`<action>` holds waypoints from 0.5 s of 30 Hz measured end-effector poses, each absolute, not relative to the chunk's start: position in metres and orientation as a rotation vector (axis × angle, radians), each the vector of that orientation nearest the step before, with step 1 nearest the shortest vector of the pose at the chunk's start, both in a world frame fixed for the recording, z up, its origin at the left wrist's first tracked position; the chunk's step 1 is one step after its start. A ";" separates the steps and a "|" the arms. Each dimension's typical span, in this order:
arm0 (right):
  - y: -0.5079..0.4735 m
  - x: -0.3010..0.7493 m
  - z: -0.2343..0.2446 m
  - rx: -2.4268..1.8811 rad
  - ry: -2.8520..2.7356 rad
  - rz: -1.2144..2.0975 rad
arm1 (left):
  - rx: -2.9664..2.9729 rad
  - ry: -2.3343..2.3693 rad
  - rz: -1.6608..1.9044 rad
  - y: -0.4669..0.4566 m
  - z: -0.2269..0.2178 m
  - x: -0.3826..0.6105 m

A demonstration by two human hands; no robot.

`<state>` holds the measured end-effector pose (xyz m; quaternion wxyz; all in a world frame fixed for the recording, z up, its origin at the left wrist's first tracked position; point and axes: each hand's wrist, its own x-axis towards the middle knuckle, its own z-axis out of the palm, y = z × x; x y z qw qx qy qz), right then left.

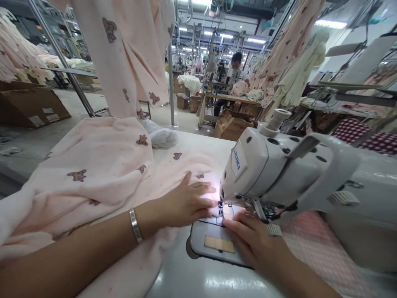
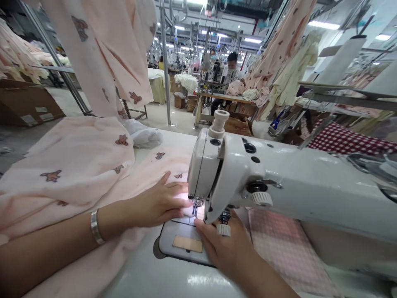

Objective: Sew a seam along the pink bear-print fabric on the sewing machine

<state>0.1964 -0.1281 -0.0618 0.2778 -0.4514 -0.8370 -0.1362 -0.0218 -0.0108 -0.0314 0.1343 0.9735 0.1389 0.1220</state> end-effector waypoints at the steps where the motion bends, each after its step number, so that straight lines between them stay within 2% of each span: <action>1: -0.128 0.196 -0.063 -1.219 -2.248 -0.363 | 2.814 0.403 0.369 -0.009 -0.031 -0.021; 9: -0.127 0.192 -0.053 -1.295 -2.303 -0.151 | 2.819 0.477 0.363 -0.005 -0.029 -0.017; 13: -0.150 0.180 -0.030 -1.167 -2.363 -0.071 | 2.918 0.826 0.362 -0.077 -0.052 -0.029; 15: -0.170 0.173 -0.029 -1.141 -2.391 -0.031 | 3.052 0.808 0.426 -0.132 -0.063 -0.038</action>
